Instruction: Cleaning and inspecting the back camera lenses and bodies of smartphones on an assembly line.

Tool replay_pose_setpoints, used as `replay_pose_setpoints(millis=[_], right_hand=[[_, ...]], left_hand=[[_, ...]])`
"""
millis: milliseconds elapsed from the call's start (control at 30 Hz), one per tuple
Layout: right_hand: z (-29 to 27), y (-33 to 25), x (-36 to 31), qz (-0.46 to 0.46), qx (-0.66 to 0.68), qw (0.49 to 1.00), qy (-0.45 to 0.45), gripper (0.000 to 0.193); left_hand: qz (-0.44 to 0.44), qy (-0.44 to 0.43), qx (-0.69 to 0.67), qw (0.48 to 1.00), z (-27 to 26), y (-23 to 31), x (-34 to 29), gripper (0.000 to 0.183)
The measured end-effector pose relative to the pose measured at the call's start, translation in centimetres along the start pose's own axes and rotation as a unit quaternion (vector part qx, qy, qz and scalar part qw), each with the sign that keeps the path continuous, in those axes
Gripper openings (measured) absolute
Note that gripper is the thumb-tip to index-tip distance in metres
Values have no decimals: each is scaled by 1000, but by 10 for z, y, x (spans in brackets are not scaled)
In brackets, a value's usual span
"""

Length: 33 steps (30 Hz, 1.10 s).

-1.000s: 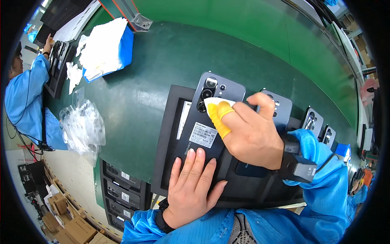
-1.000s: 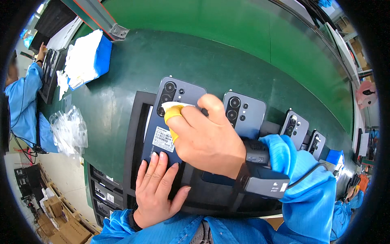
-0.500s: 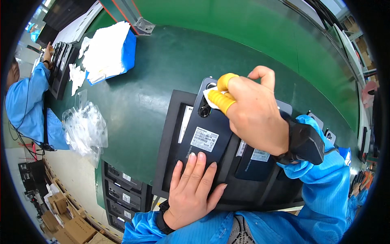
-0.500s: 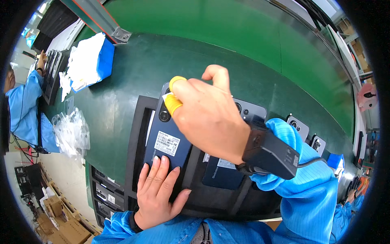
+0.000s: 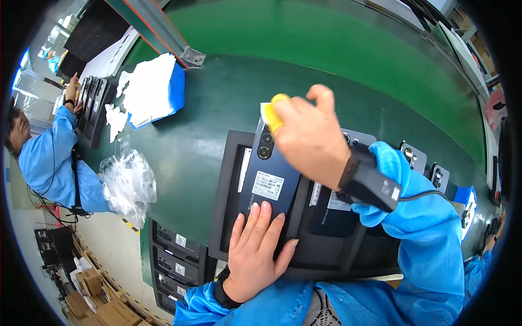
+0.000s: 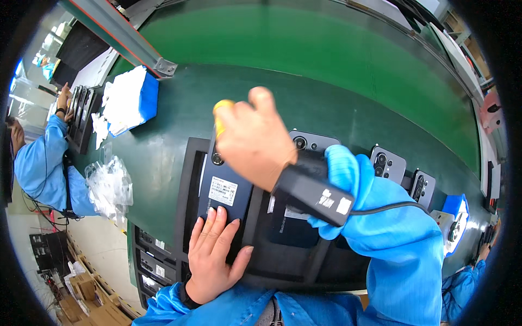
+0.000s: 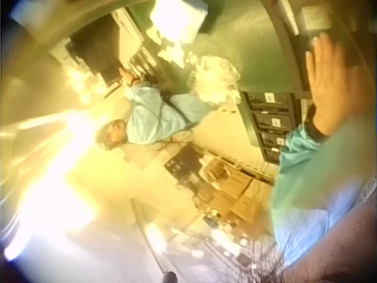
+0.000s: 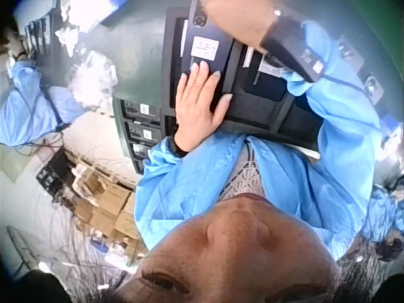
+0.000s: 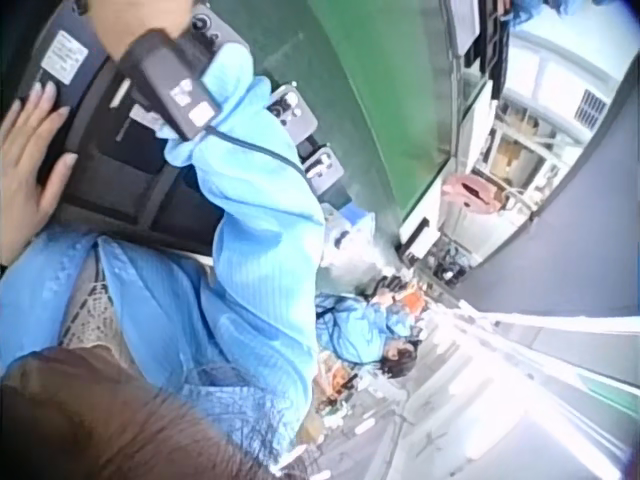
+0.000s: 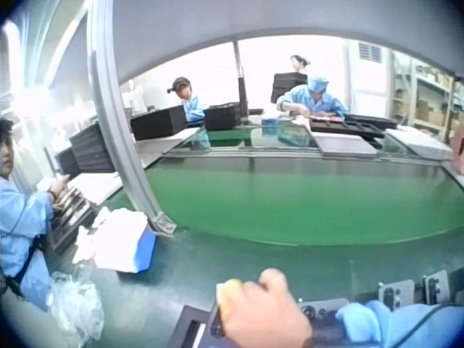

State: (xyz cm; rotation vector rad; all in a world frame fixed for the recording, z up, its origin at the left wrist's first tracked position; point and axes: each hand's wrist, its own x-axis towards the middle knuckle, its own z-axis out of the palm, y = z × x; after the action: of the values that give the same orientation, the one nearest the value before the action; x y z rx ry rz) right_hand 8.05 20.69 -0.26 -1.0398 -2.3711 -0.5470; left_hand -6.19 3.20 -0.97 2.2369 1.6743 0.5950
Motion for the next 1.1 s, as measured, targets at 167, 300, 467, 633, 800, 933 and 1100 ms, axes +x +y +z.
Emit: replay_pose_setpoints(millis=[167, 300, 467, 633, 800, 933, 1100], right_hand=[[-18, 22, 3, 73, 88, 987, -117, 18], [-21, 14, -2, -20, 139, 987, -73, 21], [-12, 15, -1, -55, 78, 995, -41, 7], [-15, 38, 3, 2, 38, 996, -86, 20], [-14, 14, 0, -53, 118, 990, -56, 19], [-22, 7, -7, -19, 106, 991, -75, 17], [-43, 10, -11, 16, 175, 972, -158, 27]], left_hand=[[0, 3, 3, 1000, 0, -1, -1, 49], [-2, 1, 2, 1000, -2, -1, 0, 48], [-8, -7, 0, 1000, -3, -2, 2, 48], [-11, -10, -1, 1000, -2, -2, 2, 48], [-12, -15, 1, 1000, -3, -1, 3, 48], [-13, -14, 1, 1000, -3, -1, 3, 47], [-16, -13, -2, 1000, -3, -2, 2, 47]])
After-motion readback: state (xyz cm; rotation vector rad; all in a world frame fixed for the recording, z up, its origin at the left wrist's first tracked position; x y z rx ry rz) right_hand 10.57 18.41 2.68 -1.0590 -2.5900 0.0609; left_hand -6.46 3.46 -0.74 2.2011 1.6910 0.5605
